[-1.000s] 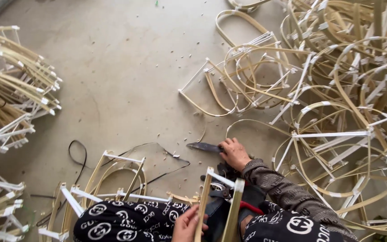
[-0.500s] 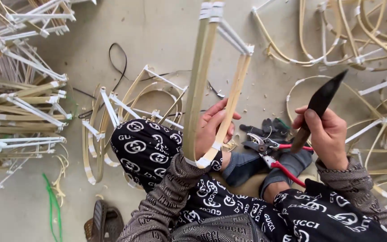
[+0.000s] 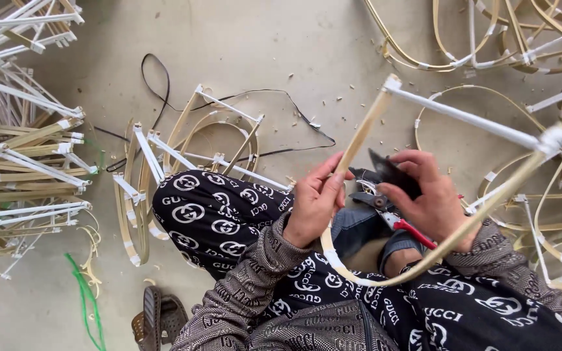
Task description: Trimming and assembling bamboo frame components using hand snips.
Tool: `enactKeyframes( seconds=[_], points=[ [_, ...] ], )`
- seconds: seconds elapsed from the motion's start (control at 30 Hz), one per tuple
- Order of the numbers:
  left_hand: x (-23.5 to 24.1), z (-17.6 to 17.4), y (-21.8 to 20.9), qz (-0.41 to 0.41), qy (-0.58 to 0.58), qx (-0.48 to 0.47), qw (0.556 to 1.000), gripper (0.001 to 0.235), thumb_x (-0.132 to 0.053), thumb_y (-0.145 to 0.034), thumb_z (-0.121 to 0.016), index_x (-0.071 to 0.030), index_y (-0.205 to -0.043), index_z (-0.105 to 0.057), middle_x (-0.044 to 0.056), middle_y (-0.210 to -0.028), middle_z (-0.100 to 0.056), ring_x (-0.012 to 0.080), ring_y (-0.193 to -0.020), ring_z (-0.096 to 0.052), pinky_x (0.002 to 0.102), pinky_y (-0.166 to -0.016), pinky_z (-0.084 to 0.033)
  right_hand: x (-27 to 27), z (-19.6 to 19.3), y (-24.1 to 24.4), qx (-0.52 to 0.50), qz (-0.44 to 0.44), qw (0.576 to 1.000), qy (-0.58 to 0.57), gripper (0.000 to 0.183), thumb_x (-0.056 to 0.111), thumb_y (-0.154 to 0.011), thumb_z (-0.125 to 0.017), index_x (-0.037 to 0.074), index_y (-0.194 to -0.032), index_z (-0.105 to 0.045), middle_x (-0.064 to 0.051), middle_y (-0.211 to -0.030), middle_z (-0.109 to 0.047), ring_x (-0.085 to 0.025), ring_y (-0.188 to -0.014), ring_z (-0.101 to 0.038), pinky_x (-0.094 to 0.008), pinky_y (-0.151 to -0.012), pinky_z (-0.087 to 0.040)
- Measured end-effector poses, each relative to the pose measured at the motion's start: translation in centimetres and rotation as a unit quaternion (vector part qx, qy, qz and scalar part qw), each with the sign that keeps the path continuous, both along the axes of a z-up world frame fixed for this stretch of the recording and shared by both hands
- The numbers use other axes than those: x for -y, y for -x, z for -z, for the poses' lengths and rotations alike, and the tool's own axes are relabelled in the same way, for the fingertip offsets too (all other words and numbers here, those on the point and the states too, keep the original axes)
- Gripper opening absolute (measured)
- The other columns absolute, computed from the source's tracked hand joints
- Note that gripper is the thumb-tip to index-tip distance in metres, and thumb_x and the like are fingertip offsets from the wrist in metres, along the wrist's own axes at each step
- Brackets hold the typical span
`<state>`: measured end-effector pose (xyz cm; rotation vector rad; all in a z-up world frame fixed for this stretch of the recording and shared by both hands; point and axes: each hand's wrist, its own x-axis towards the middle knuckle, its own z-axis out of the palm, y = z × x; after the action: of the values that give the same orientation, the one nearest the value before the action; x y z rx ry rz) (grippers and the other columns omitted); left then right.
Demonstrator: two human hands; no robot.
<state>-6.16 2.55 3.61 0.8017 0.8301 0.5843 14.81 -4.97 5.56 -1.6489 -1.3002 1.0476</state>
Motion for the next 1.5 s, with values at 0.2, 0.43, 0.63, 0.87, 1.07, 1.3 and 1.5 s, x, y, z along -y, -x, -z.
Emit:
enactKeyframes(
  seconds=[0.2,0.43,0.63,0.87,1.07,1.3,1.5],
  points=[
    [1.9,0.3,-0.3,0.025,-0.069,-0.033,0.997,0.037,-0.007,-0.112,-0.052,0.004,-0.147,-0.057,0.005,-0.106,-0.067,0.0023,-0.068,-0.052,0.017,-0.056,-0.042,-0.8,-1.1,0.7,0.149,-0.082,0.982,0.088,0.051,0.025,-0.087,-0.076,0.007,-0.124,-0.046,-0.012,-0.083,-0.075,-0.029,-0.066,-0.072,-0.040,-0.058,-0.054],
    [2.2,-1.0,0.2,0.052,0.001,-0.003,0.999,0.042,-0.006,-0.108,-0.051,0.001,-0.149,-0.051,0.003,-0.108,-0.068,0.0016,-0.066,-0.052,0.016,-0.052,-0.041,-0.6,-0.5,-1.0,0.147,0.033,0.988,0.021,0.042,0.023,-0.097,-0.073,0.002,-0.124,-0.048,-0.014,-0.091,-0.074,-0.027,-0.071,-0.074,-0.036,-0.060,-0.055],
    [2.6,-0.3,0.3,0.058,-0.021,-0.017,0.998,0.042,-0.007,-0.110,-0.051,0.002,-0.151,-0.051,0.006,-0.108,-0.070,0.0020,-0.067,-0.053,0.016,-0.054,-0.043,0.2,-0.1,-0.2,0.133,-0.016,0.991,0.014,0.039,0.018,-0.093,-0.075,0.002,-0.121,-0.053,-0.015,-0.088,-0.074,-0.024,-0.071,-0.073,-0.034,-0.061,-0.055],
    [2.3,-0.9,0.4,0.060,0.021,-0.001,0.998,0.044,-0.007,-0.109,-0.050,0.002,-0.152,-0.048,0.006,-0.109,-0.069,0.0019,-0.064,-0.054,0.017,-0.049,-0.041,1.1,1.2,-1.7,0.070,0.043,0.997,0.012,0.035,0.017,-0.100,-0.070,0.001,-0.126,-0.053,-0.015,-0.095,-0.074,-0.022,-0.082,-0.074,-0.032,-0.069,-0.057],
    [1.6,-2.0,0.1,0.055,-0.012,-0.037,0.998,0.045,-0.009,-0.109,-0.049,0.000,-0.153,-0.047,0.010,-0.112,-0.074,0.0027,-0.064,-0.059,0.017,-0.051,-0.045,1.5,-0.5,-0.5,0.076,-0.043,0.989,0.117,0.041,0.021,-0.090,-0.073,0.002,-0.122,-0.055,-0.015,-0.088,-0.075,-0.023,-0.074,-0.076,-0.033,-0.063,-0.059],
    [2.1,-1.4,0.1,0.042,-0.012,-0.040,0.998,0.044,-0.007,-0.108,-0.049,0.000,-0.152,-0.049,0.009,-0.110,-0.073,0.0024,-0.063,-0.057,0.017,-0.048,-0.043,1.3,-0.2,-1.5,0.090,-0.035,0.995,0.026,0.038,0.018,-0.095,-0.072,0.000,-0.124,-0.055,-0.016,-0.092,-0.072,-0.023,-0.079,-0.074,-0.033,-0.067,-0.058],
    [2.7,-1.5,0.0,0.054,-0.030,-0.042,0.997,0.043,-0.007,-0.109,-0.049,-0.001,-0.151,-0.052,0.005,-0.107,-0.072,0.0017,-0.062,-0.054,0.016,-0.049,-0.042,2.6,1.4,-2.4,0.078,-0.005,0.996,0.040,0.035,0.015,-0.097,-0.071,0.001,-0.125,-0.057,-0.015,-0.094,-0.074,-0.020,-0.083,-0.074,-0.032,-0.070,-0.058]
  ],
)
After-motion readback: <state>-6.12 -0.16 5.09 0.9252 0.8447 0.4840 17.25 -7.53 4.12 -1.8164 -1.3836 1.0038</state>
